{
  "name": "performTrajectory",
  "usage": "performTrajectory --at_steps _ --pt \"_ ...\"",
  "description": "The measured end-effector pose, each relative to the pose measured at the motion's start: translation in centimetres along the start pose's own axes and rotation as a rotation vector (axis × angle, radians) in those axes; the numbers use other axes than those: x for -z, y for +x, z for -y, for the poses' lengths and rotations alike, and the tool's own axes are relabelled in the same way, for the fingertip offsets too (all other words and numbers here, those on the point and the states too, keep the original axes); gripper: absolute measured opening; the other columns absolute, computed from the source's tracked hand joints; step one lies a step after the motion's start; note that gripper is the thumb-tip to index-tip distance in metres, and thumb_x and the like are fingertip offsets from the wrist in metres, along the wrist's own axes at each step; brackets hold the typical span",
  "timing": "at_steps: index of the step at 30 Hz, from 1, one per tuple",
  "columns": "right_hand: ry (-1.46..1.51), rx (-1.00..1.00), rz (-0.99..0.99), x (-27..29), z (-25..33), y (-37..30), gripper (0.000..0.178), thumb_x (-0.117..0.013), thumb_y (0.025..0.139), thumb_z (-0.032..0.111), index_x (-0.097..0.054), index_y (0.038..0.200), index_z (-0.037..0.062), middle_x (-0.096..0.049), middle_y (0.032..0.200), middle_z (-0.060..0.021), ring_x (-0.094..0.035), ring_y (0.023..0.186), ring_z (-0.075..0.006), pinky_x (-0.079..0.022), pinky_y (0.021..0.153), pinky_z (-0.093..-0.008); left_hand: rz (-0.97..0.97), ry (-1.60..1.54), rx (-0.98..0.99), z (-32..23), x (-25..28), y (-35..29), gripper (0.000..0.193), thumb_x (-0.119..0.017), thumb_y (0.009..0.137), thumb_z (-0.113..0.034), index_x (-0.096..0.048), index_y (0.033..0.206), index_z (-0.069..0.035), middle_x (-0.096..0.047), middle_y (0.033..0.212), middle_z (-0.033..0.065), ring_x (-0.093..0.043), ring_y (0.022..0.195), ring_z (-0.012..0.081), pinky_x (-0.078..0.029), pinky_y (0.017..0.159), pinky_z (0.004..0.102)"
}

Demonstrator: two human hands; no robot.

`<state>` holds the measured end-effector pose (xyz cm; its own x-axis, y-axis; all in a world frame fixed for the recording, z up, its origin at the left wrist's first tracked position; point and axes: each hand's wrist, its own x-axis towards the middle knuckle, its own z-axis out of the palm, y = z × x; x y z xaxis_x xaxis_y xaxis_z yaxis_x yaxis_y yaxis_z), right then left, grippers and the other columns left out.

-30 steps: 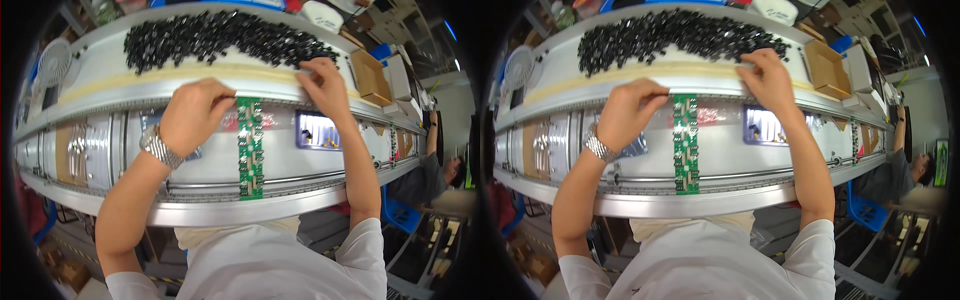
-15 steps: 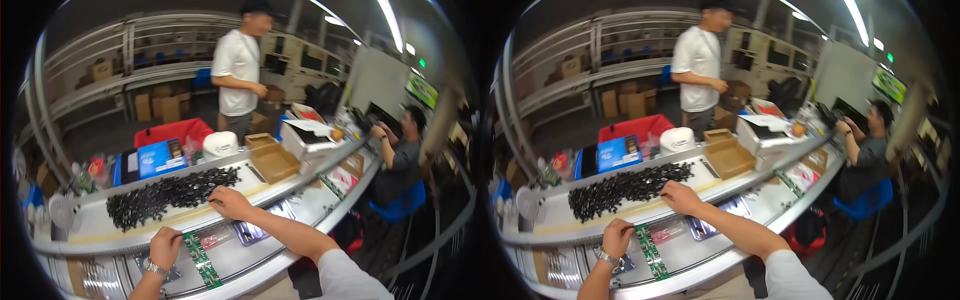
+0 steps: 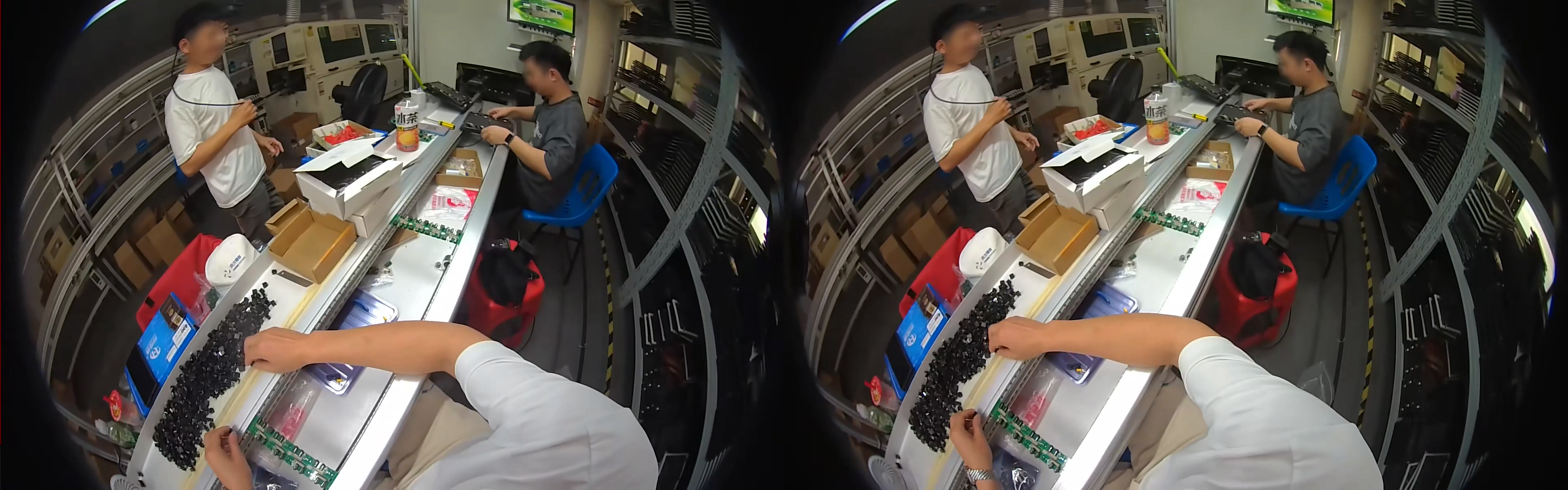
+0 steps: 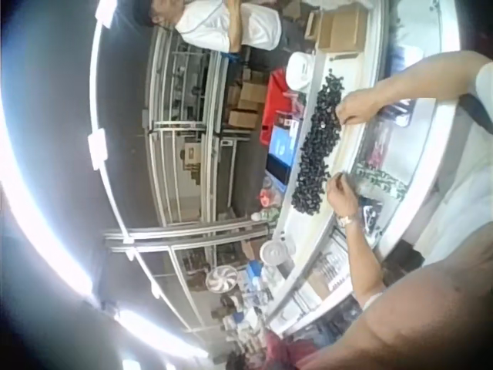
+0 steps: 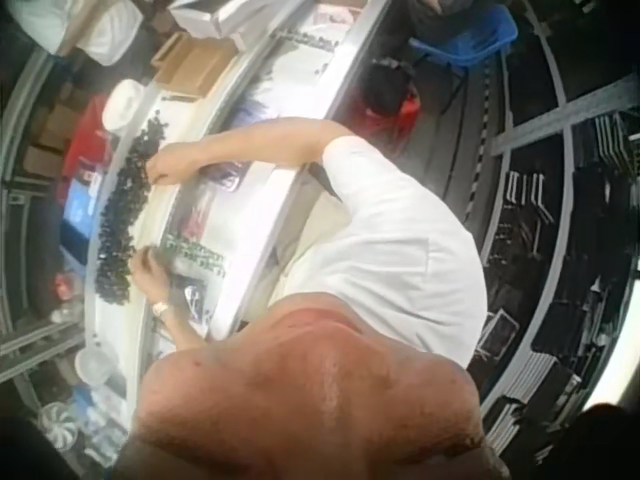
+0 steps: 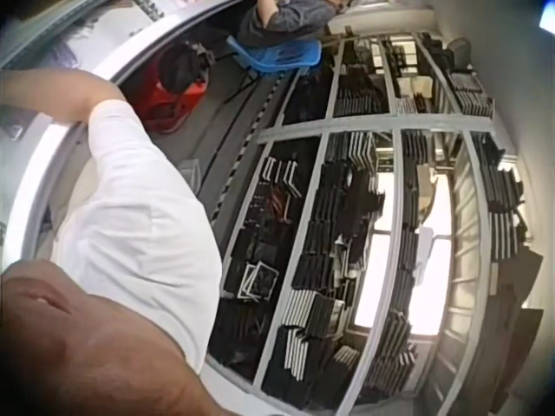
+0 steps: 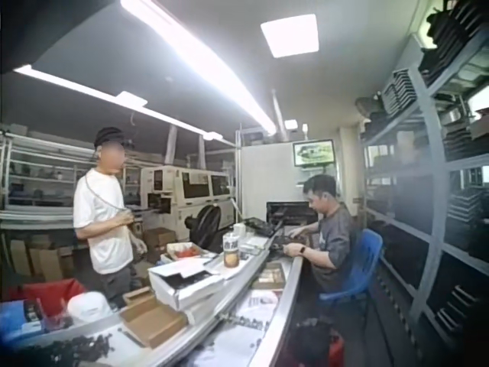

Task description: The person receives a circuit board, inserts small components onto it by hand, and presses the button on a power bank to activate its screen. The person then installs more components onto the circuit board and slides it down the conveyor line.

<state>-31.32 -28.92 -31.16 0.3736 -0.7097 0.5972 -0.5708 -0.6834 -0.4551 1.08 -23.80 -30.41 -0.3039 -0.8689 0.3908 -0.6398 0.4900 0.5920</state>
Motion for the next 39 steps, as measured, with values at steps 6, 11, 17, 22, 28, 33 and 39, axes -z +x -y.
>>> performTrajectory --at_steps 6,11,17,22,28,33,39 --pt "0.09 -0.016 0.02 0.1 0.6 0.0 0.017 -0.064 0.083 0.006 -0.075 0.095 0.0044 -0.067 0.098 -0.0099 -0.064 0.082 -0.0312 -0.053 0.078 -0.0385 0.003 -0.003 -0.001 -0.5 0.3 -0.1 0.015 -0.061 0.084 0.002 -0.067 0.098 0.002 -0.064 0.096 0.0122 -0.059 0.077 0.0216 -0.049 0.069 0.0304" --pt "0.174 -0.082 -0.003 0.8 1.1 -0.1 0.018 -0.064 0.082 0.005 -0.076 0.096 0.0046 -0.069 0.096 -0.0095 -0.064 0.082 -0.0296 -0.053 0.077 -0.0373 0.002 -0.008 -0.058 -0.8 -0.1 0.1 0.014 -0.062 0.085 0.002 -0.068 0.098 0.002 -0.065 0.094 0.0117 -0.059 0.077 0.0215 -0.049 0.069 0.0303" --pt "0.217 -0.069 0.059 0.5 0.9 0.5 0.017 -0.065 0.081 0.005 -0.077 0.094 0.0047 -0.07 0.093 -0.0088 -0.064 0.081 -0.029 -0.053 0.076 -0.0366 0.029 -0.025 -0.096 0.1 -0.7 -0.4 0.013 -0.062 0.085 0.002 -0.068 0.097 0.003 -0.065 0.092 0.0113 -0.058 0.076 0.0212 -0.049 0.069 0.0303" --pt "0.19 0.025 0.127 1.9 0.6 0.7 0.016 -0.065 0.082 0.005 -0.077 0.092 0.0044 -0.069 0.094 -0.0083 -0.064 0.08 -0.0284 -0.053 0.075 -0.0361 0.079 -0.037 -0.011 -1.8 -0.4 0.5 0.013 -0.062 0.085 0.002 -0.068 0.097 0.002 -0.065 0.091 0.0114 -0.058 0.076 0.0208 -0.049 0.071 0.0302" --pt "0.321 -0.003 0.058 0.7 0.4 -0.4 0.015 -0.065 0.082 0.005 -0.077 0.091 0.0039 -0.069 0.093 -0.0083 -0.063 0.077 -0.0271 -0.053 0.073 -0.0353 0.095 -0.119 -0.043 0.6 -1.5 -0.5 0.014 -0.061 0.087 0.002 -0.067 0.099 0.001 -0.064 0.092 0.0108 -0.058 0.077 0.0207 -0.049 0.073 0.0304" --pt "0.367 -0.107 0.026 1.3 0.4 -1.2 0.015 -0.065 0.082 0.005 -0.076 0.091 0.0033 -0.069 0.092 -0.008 -0.062 0.078 -0.0261 -0.053 0.073 -0.0347 0.139 -0.185 -0.015 -0.4 -2.0 0.0 0.014 -0.062 0.084 0.002 -0.067 0.096 0.0 -0.062 0.092 0.0115 -0.059 0.08 0.023 -0.05 0.073 0.0328" --pt "0.332 0.068 0.001 -2.7 -0.1 0.2 0.012 -0.067 0.083 0.011 -0.076 0.091 0.0078 -0.069 0.092 -0.0058 -0.063 0.084 -0.0236 -0.051 0.075 -0.0334 0.084 -0.071 0.015 -1.1 0.4 -1.9 0.01 -0.062 0.087 -0.001 -0.066 0.096 -0.001 -0.061 0.092 0.0105 -0.059 0.079 0.0217 -0.051 0.073 0.0322"
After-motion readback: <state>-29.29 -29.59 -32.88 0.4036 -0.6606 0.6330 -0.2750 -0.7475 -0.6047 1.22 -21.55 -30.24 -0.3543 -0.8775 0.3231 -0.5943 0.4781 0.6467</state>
